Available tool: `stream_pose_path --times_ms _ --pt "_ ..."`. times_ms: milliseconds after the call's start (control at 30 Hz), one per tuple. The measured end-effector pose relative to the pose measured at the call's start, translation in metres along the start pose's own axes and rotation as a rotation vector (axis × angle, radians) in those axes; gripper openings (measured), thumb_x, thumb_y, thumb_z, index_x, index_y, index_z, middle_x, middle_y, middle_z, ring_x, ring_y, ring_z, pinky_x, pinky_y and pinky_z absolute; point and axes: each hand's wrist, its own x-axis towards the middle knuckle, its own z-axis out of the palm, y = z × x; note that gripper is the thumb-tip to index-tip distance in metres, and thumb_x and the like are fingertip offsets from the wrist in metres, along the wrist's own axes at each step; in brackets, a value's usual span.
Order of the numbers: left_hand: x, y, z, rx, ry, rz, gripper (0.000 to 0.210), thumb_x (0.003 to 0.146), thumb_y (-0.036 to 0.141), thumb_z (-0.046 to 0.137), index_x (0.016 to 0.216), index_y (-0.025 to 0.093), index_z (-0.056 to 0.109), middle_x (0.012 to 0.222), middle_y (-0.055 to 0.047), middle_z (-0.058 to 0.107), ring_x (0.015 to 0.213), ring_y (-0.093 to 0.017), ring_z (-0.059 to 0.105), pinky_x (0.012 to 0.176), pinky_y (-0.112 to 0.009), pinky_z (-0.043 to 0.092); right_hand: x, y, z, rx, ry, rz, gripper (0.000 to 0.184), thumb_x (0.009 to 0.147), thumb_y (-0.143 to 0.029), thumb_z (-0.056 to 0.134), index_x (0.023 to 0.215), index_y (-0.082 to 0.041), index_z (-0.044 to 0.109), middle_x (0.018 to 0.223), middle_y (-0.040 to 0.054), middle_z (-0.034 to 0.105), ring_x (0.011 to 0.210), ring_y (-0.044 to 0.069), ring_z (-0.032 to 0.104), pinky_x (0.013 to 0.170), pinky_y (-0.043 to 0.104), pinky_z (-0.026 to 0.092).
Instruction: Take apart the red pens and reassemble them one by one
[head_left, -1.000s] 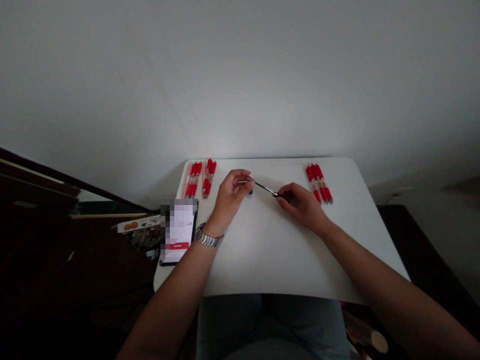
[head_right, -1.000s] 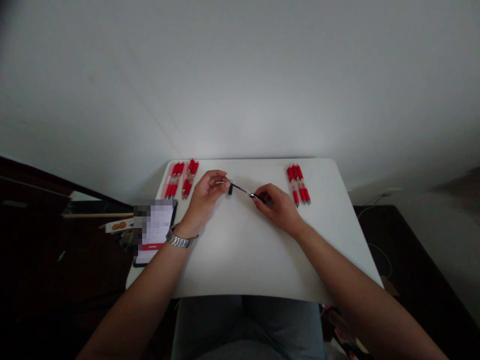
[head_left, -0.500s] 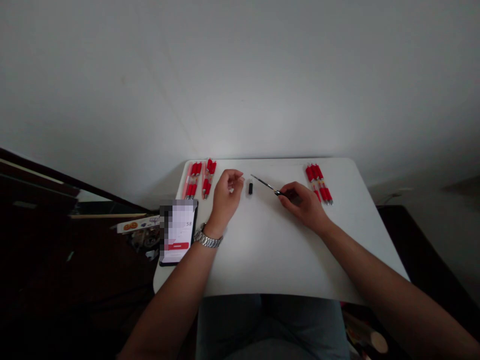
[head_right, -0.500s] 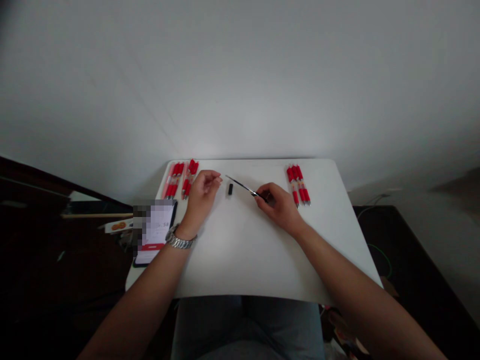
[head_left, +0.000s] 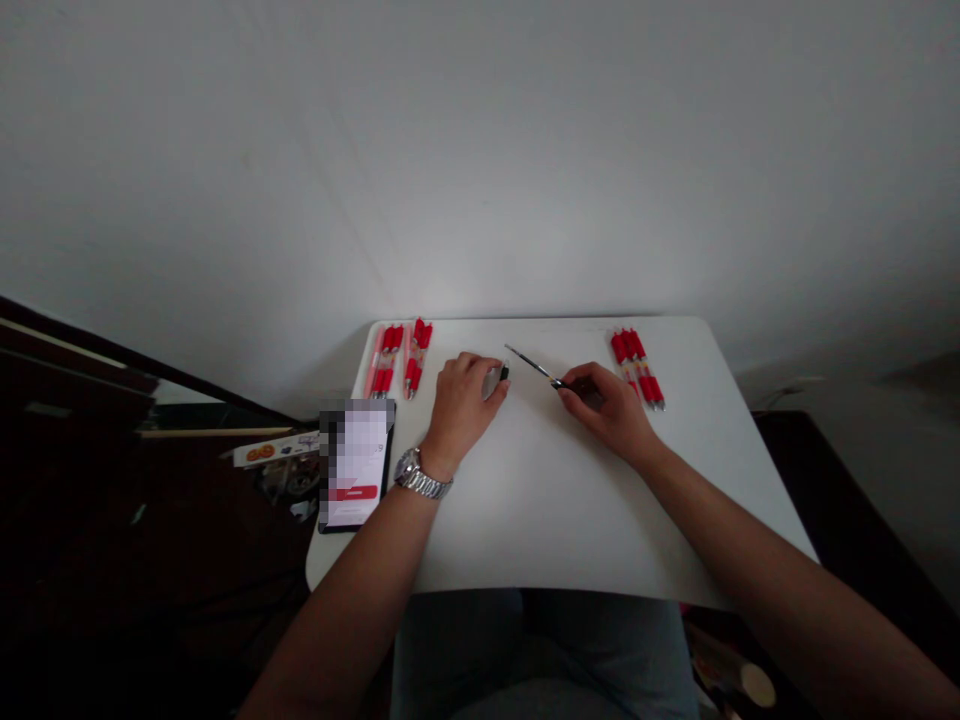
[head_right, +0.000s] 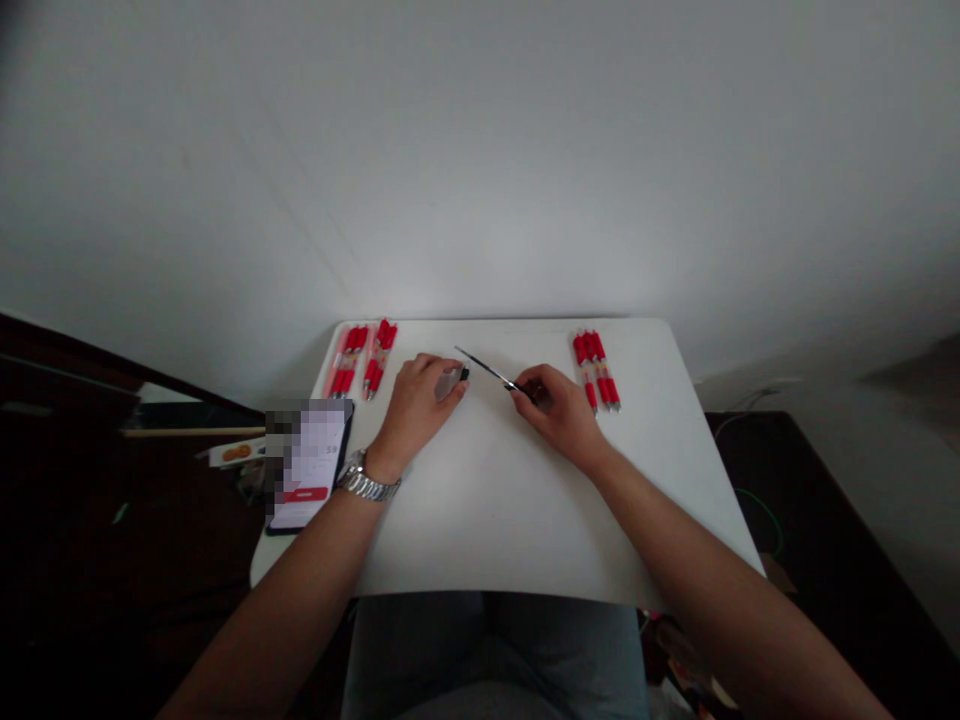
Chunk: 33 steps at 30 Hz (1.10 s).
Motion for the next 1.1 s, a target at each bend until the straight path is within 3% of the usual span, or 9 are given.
stream_pose_path --times_ms 400,633,833,1100 --pt "0.000 0.007 -0.005 -0.023 -0.113 0.072 0.019 0.093 0.018 0.063 0.111 0.023 0.070 0.106 -0.006 0.069 0.100 -0.024 0.062 0.090 -0.041 0.051 0.000 0.000 -0.001 0.000 -0.011 0.010 0.020 0.091 -0.040 0.065 0.097 -0.022 0.061 0.089 0.0060 0.070 0.079 0.020 0.067 0.072 0.034 0.055" --pt "0.000 0.002 0.000 -0.156 -0.038 0.021 0.026 0.098 0.017 0.054 0.121 0.019 0.067 0.111 -0.009 0.066 0.102 -0.022 0.063 0.093 -0.038 0.053 0.000 0.001 -0.001 0.000 -0.004 0.002 0.020 0.090 -0.040 0.065 0.096 -0.022 0.061 0.087 0.0056 0.071 0.077 0.020 0.067 0.071 0.033 0.055" --pt "0.002 -0.003 0.003 -0.395 0.105 -0.106 0.024 0.098 0.023 0.055 0.119 0.018 0.065 0.108 -0.010 0.067 0.094 -0.020 0.064 0.086 -0.035 0.053 -0.001 0.001 -0.001 0.002 -0.016 0.008 0.021 0.090 -0.042 0.065 0.097 -0.022 0.062 0.087 0.0058 0.071 0.078 0.020 0.068 0.072 0.034 0.055" --pt "0.007 -0.005 0.008 -0.950 0.228 -0.279 0.022 0.092 0.039 0.068 0.104 0.022 0.061 0.099 -0.004 0.068 0.089 -0.015 0.066 0.079 -0.028 0.054 -0.001 0.001 -0.001 0.005 -0.025 -0.008 0.022 0.090 -0.042 0.065 0.097 -0.022 0.062 0.086 0.0052 0.071 0.076 0.019 0.068 0.070 0.032 0.055"
